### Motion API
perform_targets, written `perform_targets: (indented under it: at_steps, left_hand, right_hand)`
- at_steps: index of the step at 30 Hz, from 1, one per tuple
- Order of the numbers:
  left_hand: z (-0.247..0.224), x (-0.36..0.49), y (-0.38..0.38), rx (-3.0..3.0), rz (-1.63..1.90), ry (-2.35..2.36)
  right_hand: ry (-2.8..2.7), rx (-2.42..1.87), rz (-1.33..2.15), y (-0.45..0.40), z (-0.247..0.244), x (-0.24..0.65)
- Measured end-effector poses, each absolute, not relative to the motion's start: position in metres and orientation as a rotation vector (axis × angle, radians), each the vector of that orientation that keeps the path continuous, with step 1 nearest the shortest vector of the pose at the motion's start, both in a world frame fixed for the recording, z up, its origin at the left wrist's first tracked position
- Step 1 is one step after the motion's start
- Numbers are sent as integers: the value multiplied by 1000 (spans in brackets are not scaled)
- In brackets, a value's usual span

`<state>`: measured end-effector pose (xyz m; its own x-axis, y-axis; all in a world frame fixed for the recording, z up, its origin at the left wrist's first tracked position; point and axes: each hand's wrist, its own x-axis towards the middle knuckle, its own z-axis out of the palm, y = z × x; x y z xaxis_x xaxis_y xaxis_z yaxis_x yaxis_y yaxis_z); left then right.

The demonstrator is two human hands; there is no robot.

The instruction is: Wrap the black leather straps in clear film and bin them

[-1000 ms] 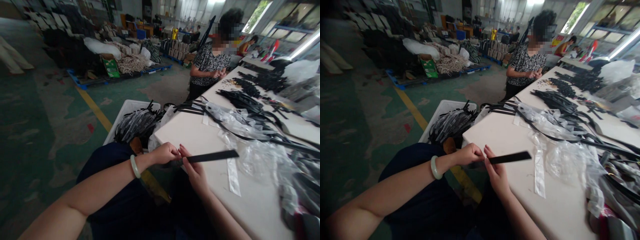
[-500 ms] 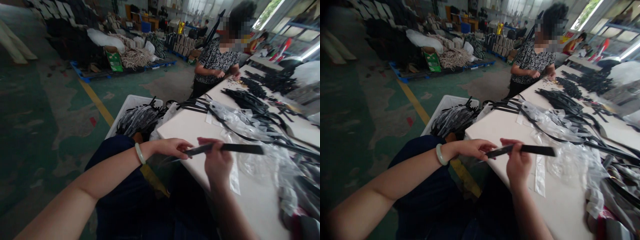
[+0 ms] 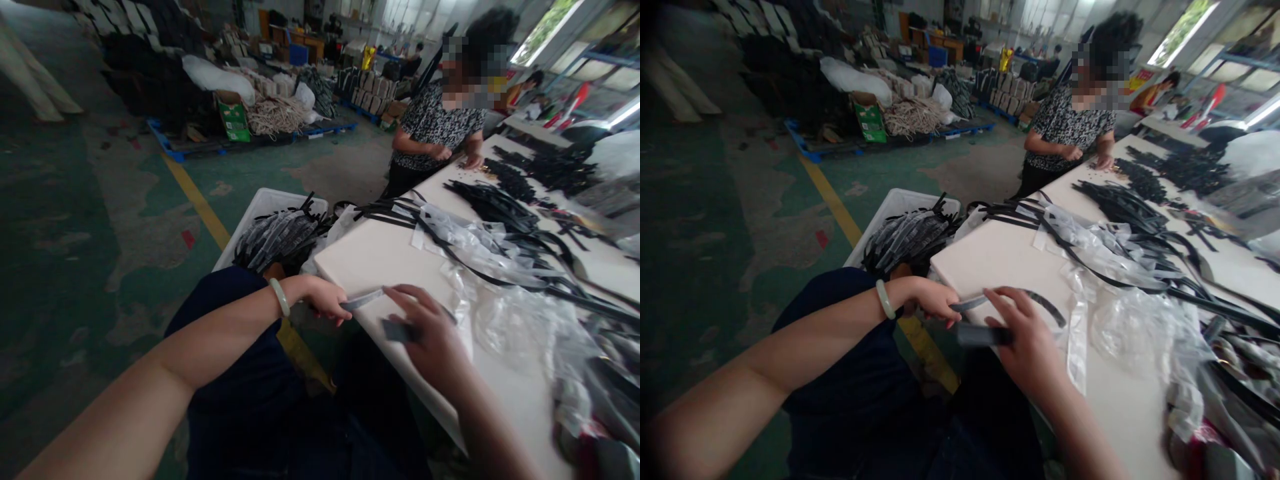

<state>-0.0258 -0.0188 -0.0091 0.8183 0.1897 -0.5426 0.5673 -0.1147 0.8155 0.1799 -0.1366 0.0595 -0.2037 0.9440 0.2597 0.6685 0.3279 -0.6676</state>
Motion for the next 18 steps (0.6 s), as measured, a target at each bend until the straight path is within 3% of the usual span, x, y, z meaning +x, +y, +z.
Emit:
perform_targets:
  at_steps: [3, 7, 10, 18]
  left_hand:
    - [-7, -26, -20, 1664, -288, 501]
    - [-2, -44, -14, 1636, -121, 624]
    - [4, -52, -13, 1563, 107, 713]
    - [39, -46, -34, 1656, 659, 727]
  right_hand:
    - [-2337, -1537, 596, -128, 33, 167]
    - [-2390, -1803, 448, -109, 11, 161]
    - [-2358, -1845, 379, -100, 13, 165]
    - [-2302, -1671, 583, -79, 37, 149]
